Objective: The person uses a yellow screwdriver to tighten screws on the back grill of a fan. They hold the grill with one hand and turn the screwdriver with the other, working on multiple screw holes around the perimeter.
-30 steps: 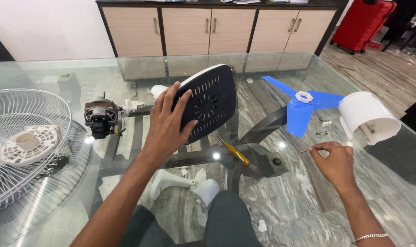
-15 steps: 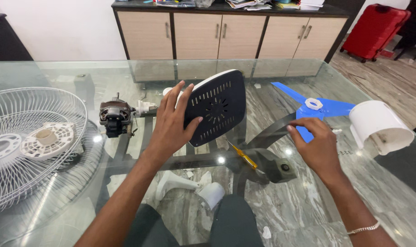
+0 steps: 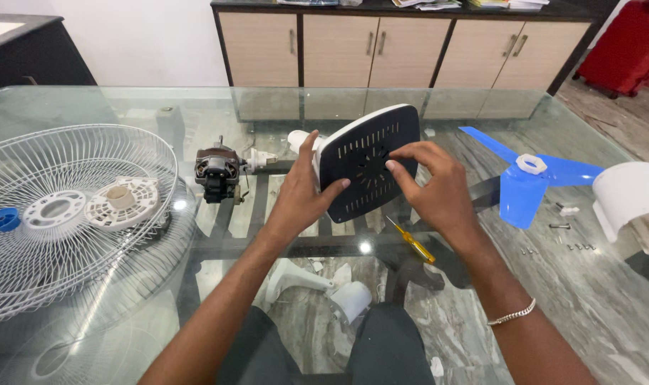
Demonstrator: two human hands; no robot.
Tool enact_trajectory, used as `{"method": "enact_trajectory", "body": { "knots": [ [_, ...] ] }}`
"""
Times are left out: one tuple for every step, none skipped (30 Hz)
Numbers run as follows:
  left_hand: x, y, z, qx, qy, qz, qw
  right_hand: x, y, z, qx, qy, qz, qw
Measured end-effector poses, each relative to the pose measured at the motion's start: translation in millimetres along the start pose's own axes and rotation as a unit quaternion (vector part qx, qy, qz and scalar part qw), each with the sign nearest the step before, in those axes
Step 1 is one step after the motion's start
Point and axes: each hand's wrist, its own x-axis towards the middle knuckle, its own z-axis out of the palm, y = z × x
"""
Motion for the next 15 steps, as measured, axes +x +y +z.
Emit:
{"method": "enact_trajectory", "body": {
  "knots": [
    [1,-1,1,0.004,0.002,-0.004,1.0,0,2,1,-0.003,-0.006,0.0,1.0],
    [1,-2,2,0.01,0.004,-0.009,1.0,-2,5,2,-0.005,-0.014,0.0,1.0],
    [0,-3,2,0.015,0.006,-0.015,1.0,-4,8,4,-0.006,-0.021,0.001,1.0],
    [-1,-4,2,0.007,0.009,-0.007,1.0,-6,12,5,-0.011,-0.036,0.012,0.999],
    [-2,-5,2,0.0,0.012,0.001,1.0,-7,17,6,-0.017,-0.051,0.024,0.998],
    [-2,-5,1,-0.008,0.014,0.01,1.0,-9,22,8,-0.023,-0.064,0.035,0.997],
    [-2,-5,0,-0.013,0.014,0.013,1.0,-12,27,9,-0.051,-0.101,0.08,0.99],
    [-2,-5,-1,-0.019,0.013,0.015,1.0,-16,31,10,-0.08,-0.137,0.125,0.979],
    [-1,-5,-3,-0.024,0.013,0.018,0.999,-20,36,11,-0.108,-0.172,0.17,0.964],
    [0,-5,-4,-0.03,0.01,0.008,0.999,-26,41,10,-0.137,-0.205,0.187,0.951],
    [2,-6,-7,-0.036,0.006,-0.002,0.999,-33,46,9,-0.166,-0.237,0.204,0.935],
    [4,-6,-8,-0.043,0.001,-0.012,0.999,-39,50,8,-0.195,-0.268,0.223,0.917],
    [5,-7,-10,-0.05,0.009,-0.023,0.998,-43,55,7,-0.203,-0.314,0.246,0.894],
    [7,-8,-12,-0.056,0.016,-0.033,0.998,-46,59,8,-0.211,-0.358,0.268,0.869],
    [9,-8,-14,-0.063,0.024,-0.043,0.997,-49,62,8,-0.218,-0.402,0.29,0.841]
  ]
}}
